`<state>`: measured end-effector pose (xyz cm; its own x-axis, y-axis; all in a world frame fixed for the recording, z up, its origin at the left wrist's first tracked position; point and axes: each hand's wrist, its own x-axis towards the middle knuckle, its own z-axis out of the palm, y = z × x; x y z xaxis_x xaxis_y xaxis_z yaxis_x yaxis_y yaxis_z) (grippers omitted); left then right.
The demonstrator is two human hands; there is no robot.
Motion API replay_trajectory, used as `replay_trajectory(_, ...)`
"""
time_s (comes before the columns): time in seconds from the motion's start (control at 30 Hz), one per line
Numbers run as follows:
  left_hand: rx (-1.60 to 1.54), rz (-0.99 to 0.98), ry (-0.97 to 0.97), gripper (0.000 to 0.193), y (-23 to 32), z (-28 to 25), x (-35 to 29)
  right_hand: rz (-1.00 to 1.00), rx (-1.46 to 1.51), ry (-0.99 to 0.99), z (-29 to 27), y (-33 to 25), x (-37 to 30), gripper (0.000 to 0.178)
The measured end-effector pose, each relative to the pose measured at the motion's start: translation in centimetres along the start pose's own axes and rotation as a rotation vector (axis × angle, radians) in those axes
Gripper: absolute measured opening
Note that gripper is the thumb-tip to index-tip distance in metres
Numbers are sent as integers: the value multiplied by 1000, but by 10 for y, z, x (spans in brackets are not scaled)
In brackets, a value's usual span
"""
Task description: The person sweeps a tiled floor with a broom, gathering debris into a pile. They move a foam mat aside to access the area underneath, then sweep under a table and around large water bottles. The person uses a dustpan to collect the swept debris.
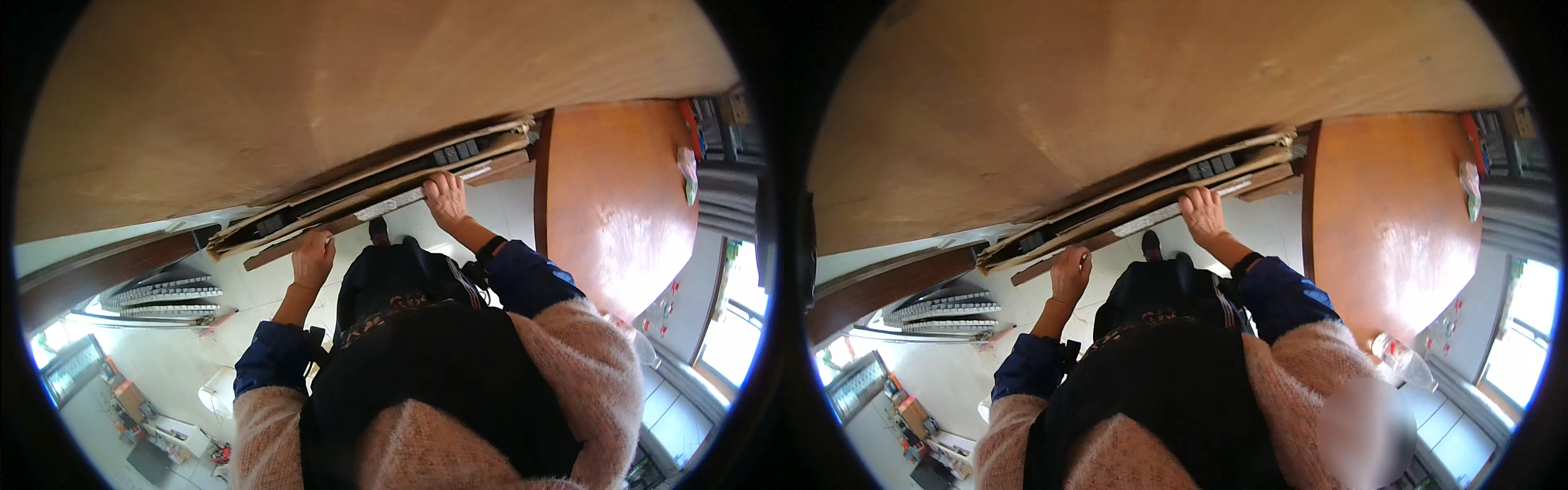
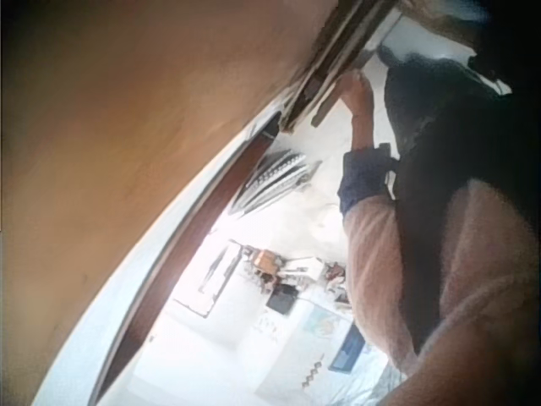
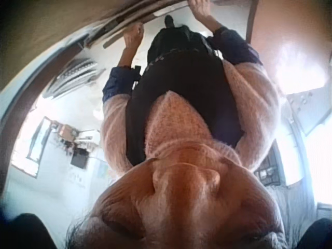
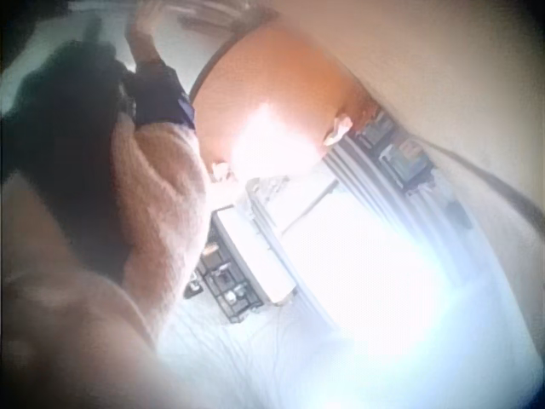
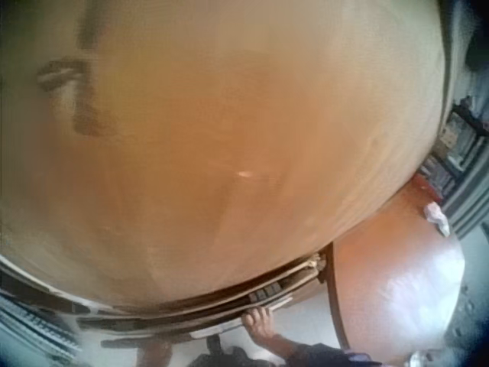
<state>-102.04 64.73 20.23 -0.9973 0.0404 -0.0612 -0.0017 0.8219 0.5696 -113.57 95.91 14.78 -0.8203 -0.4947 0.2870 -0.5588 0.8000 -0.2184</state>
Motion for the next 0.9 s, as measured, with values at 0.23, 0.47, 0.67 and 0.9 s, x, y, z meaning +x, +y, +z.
replay_trajectory(0.23,389,-58,-32,55,-24,27,13,55,-221,-66,-2,20,-4,15)
replay_trajectory(0.47,479,15,-274,38,-50,44,23,-165,-119,-240,3,55,-2,9)
replay_trajectory(0.67,406,45,-272,35,-51,51,16,-104,-81,-223,-1,54,-36,6)
replay_trajectory(0.9,417,77,-40,39,-39,49,47,45,-148,-20,-15,68,-8,4)
